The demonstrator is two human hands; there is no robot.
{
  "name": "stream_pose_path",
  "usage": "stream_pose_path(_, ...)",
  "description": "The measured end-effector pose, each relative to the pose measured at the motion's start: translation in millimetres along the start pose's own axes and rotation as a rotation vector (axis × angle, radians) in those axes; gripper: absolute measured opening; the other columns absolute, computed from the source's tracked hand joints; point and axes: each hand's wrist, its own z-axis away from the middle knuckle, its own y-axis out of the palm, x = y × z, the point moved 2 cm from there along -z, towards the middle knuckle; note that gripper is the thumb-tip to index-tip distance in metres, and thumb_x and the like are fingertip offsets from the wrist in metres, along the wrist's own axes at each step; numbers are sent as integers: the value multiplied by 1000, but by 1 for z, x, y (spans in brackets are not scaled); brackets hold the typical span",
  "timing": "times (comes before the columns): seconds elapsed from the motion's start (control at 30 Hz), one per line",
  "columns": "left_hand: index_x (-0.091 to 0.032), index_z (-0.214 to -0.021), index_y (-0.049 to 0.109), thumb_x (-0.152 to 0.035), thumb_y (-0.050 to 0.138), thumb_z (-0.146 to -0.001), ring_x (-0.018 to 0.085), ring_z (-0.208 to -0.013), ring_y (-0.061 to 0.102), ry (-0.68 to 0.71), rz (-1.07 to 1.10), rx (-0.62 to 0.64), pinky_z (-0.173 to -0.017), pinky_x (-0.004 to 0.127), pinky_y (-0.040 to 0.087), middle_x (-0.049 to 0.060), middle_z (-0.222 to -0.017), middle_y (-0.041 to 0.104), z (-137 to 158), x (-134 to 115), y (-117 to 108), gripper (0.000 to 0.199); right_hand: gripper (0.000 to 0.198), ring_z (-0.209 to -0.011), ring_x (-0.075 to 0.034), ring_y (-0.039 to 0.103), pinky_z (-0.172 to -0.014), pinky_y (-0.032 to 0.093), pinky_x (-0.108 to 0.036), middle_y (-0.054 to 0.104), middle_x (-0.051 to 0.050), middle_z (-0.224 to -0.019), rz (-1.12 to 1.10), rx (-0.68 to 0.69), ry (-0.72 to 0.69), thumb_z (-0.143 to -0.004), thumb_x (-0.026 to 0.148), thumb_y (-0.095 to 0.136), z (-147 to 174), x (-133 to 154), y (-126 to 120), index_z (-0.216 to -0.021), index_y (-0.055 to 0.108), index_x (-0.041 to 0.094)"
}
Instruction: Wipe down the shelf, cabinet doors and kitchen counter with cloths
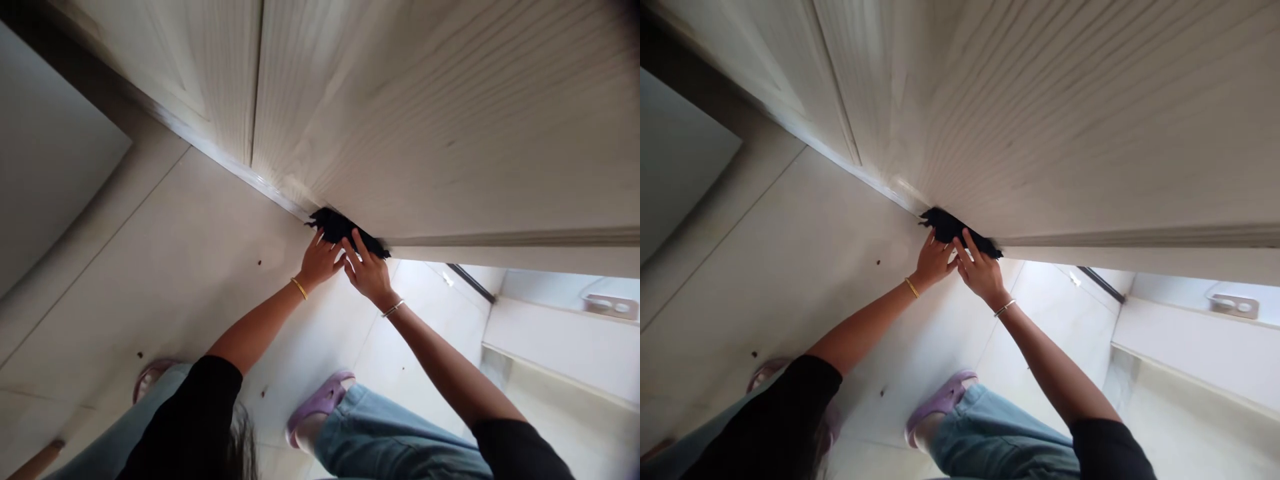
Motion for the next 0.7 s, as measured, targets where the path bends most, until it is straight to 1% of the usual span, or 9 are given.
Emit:
stream_pose_path(0.07, -16, -126, 68, -38, 36, -105, 29, -127, 64, -3, -2, 28, -128, 58, 27, 16, -127, 72, -1, 15, -11, 44, 55, -74, -16, 67, -66, 54, -31, 34, -15, -166, 18, 5, -22, -104, 26, 41, -9, 4, 3, -158, 43, 20)
stream_pose_path(0.13, -17, -125, 67, -43, 36, -105, 29, -128, 63, -41, -9, -2, -130, 57, 23, 15, -122, 74, -6, 48, -32, 45, 57, -75, -16, 66, -65, 53, -31, 29, -14, -168, 8, -19, -34, -105, 25, 38, -46, 24, 3, -162, 36, 20)
stream_pose_path(0.23, -13, -136, 58, -48, 40, -103, 31, -138, 53, -168, -26, -169, -131, 58, 16, 17, -131, 69, -15, 103, -65, 51, 60, -82, -15, 64, -70, 53, -29, 20, -11, -172, -53, -78, -60, -107, 22, 30, -115, 66, -4, -166, 21, 20)
stream_pose_path(0.3, -9, -142, 50, -44, 42, -103, 30, -140, 49, -255, -39, -257, -131, 59, 14, 19, -136, 65, -17, 120, -74, 53, 61, -86, -15, 64, -75, 54, -29, 16, -8, -173, -96, -101, -47, -107, 20, 26, -142, 83, -8, -167, 17, 20)
stream_pose_path(0.33, -8, -144, 47, -42, 43, -103, 31, -140, 48, -280, -45, -266, -131, 59, 15, 20, -138, 63, -17, 119, -73, 54, 61, -87, -16, 64, -77, 54, -29, 16, -8, -173, -110, -107, -39, -107, 20, 25, -145, 85, -9, -167, 17, 20)
stream_pose_path(0.4, -4, -144, 45, -39, 45, -101, 33, -141, 47, -278, -51, -215, -130, 59, 17, 23, -141, 60, -14, 98, -62, 55, 60, -88, -17, 64, -78, 54, -31, 18, -8, -173, -110, -112, -28, -106, 20, 26, -127, 76, -9, -166, 20, 19)
stream_pose_path(0.57, -7, -140, 54, -39, 47, -100, 34, -140, 52, -127, -85, -64, -127, 58, 27, 22, -143, 60, 1, 11, -19, 52, 59, -84, -20, 66, -78, 54, -37, 26, -17, -169, -56, -83, -51, -105, 24, 33, -34, 19, 1, -163, 30, 13)
stream_pose_path(0.63, -10, -140, 55, -38, 47, -100, 32, -139, 53, -124, -110, -67, -128, 58, 26, 20, -143, 61, 4, 3, -14, 49, 59, -86, -22, 66, -81, 53, -38, 26, -20, -168, -83, -65, -72, -104, 24, 33, -26, 10, 4, -162, 32, 12)
stream_pose_path(0.7, -9, -141, 54, -36, 48, -101, 32, -139, 53, -173, -112, -94, -128, 57, 26, 21, -141, 62, 2, 19, -20, 49, 59, -91, -22, 67, -85, 52, -39, 25, -20, -169, -116, -70, -107, -104, 20, 31, -49, 19, 3, -162, 31, 12)
